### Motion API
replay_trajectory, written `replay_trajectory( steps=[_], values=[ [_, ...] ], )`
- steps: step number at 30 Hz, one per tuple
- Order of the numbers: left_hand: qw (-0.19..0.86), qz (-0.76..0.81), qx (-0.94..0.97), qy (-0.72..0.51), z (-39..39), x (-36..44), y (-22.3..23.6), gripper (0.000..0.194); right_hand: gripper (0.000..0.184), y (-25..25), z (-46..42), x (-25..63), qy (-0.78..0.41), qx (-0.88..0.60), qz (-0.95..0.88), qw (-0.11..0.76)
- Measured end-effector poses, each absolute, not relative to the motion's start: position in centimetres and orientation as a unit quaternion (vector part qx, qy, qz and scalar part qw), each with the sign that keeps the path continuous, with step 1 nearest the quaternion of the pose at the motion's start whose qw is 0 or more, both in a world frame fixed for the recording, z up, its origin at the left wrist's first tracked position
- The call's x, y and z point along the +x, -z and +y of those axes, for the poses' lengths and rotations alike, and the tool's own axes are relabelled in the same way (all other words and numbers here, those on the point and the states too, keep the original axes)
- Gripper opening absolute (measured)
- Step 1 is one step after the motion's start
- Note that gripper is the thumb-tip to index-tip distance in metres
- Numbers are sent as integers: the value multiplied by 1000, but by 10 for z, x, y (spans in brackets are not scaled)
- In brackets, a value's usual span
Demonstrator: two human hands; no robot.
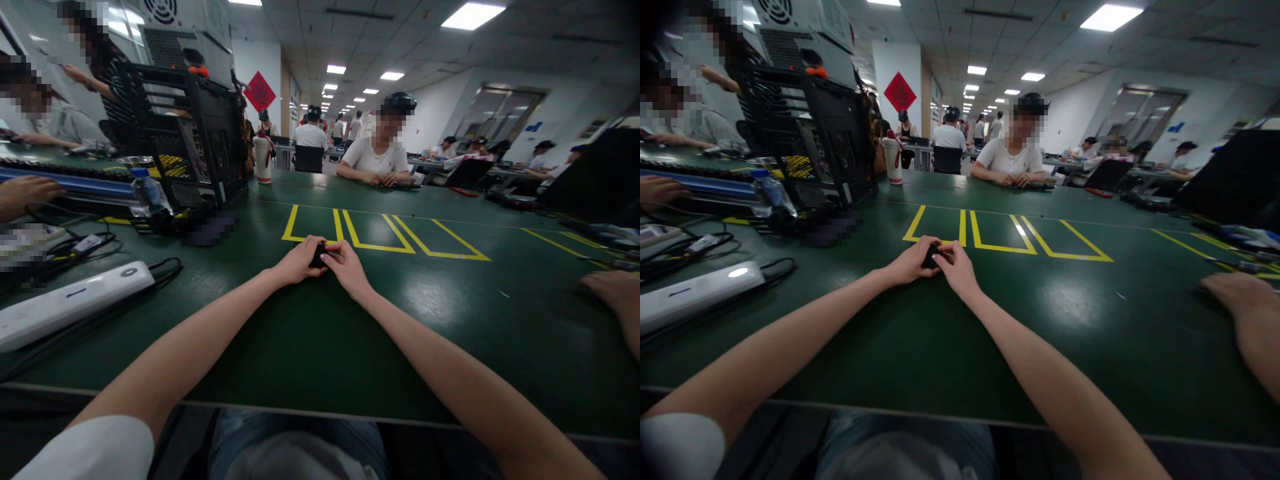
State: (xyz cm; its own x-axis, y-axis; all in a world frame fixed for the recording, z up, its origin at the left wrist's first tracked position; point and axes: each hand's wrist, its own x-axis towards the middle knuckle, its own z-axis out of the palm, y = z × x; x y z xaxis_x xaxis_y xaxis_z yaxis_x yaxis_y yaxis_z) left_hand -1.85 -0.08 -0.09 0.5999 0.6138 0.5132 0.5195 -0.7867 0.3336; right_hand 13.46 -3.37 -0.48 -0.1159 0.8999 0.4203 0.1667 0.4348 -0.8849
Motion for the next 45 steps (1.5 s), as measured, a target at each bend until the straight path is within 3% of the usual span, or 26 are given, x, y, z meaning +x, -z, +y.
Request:
replay_trajectory(
  steps=[9, 14, 19, 24, 29, 33, 38, 45],
  values=[
    [80, 328, 890, -307, -4, -18, -2, 58, 30, 12, -34, 135, -183, -504, -717, 446],
    [98, 375, 875, -290, 9, -16, -3, 56, 33, 14, -32, 144, -192, -545, -688, 438],
    [181, 475, 833, -220, 34, -11, -5, 49, 37, 7, -37, 149, -189, -550, -726, 366],
    [136, 503, 803, -288, 41, -2, 3, 52, 27, 4, -33, 159, -189, -540, -735, 364],
    [219, 437, 810, -325, 48, 0, 8, 66, 50, 5, -34, 171, -207, -491, -779, 331],
    [246, 423, 812, -319, 59, 9, 8, 67, 36, 10, -19, 182, -154, -533, -754, 352],
    [191, 486, 781, -342, 62, 34, 8, 65, 37, 15, 3, 206, -91, -620, -697, 347],
    [182, 461, 793, -354, 23, 32, 7, 66, 32, 10, -6, 208, -89, -626, -704, 322]
  ],
)
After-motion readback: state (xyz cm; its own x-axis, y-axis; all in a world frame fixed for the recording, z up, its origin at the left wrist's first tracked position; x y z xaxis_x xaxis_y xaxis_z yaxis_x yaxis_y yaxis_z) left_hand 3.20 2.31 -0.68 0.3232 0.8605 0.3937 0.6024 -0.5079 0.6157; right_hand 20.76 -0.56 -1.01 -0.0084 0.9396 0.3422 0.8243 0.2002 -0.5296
